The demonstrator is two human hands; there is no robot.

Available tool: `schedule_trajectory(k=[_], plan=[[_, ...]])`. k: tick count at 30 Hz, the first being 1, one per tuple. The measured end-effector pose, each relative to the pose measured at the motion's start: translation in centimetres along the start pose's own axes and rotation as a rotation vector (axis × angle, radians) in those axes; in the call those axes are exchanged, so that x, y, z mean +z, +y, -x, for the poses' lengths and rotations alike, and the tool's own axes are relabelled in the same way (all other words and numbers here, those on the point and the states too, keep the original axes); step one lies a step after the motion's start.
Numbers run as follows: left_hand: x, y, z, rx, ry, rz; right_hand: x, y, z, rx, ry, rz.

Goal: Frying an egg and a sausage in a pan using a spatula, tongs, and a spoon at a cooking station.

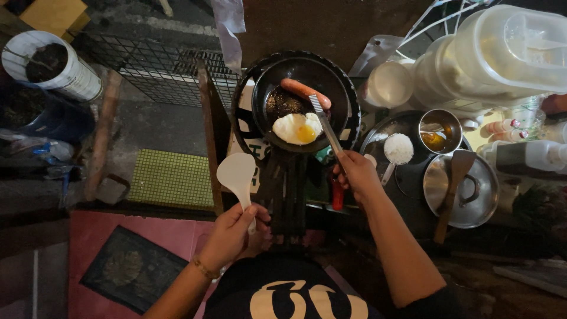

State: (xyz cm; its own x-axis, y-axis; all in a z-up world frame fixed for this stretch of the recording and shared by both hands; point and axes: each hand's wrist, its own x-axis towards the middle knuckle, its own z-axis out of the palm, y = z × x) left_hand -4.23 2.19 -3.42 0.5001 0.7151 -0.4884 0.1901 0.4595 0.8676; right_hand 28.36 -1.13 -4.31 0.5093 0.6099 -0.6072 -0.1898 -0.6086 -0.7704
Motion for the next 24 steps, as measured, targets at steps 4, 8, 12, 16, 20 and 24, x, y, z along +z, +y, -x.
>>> schedule_trajectory(k=[4,8,12,16,20,24], plan=[[0.1,0.9,0.2,-0.04,-0.005,0.084,-1.6,-1.7,1.8,-0.075,0.064,0.31],[-0.5,0.4,0.0,-0.037,0.032,0.004,-6.1,-0.2,0.4,-0.333,0.246,0.848],[-0.6,1.4,0.7,-0.065,0.06,-0.032,-8.7,-0.9,0.4,-0.415,0.247,1.113],[-0.8,0.4,0.2,-0.042,0.019,0.019,-9.0,-1.8,-0.3,-0.407,0.226,1.215],[-0.8,0.7,0.2,-0.072,0.032,-0.003,-8.0,-3.9,-1.1,-0.352,0.174,1.133],[-1.1,-0.1,0.1,-0.037,0.021,-0.002,-9.1,-4.9,-2.9,-0.196,0.114,0.96]])
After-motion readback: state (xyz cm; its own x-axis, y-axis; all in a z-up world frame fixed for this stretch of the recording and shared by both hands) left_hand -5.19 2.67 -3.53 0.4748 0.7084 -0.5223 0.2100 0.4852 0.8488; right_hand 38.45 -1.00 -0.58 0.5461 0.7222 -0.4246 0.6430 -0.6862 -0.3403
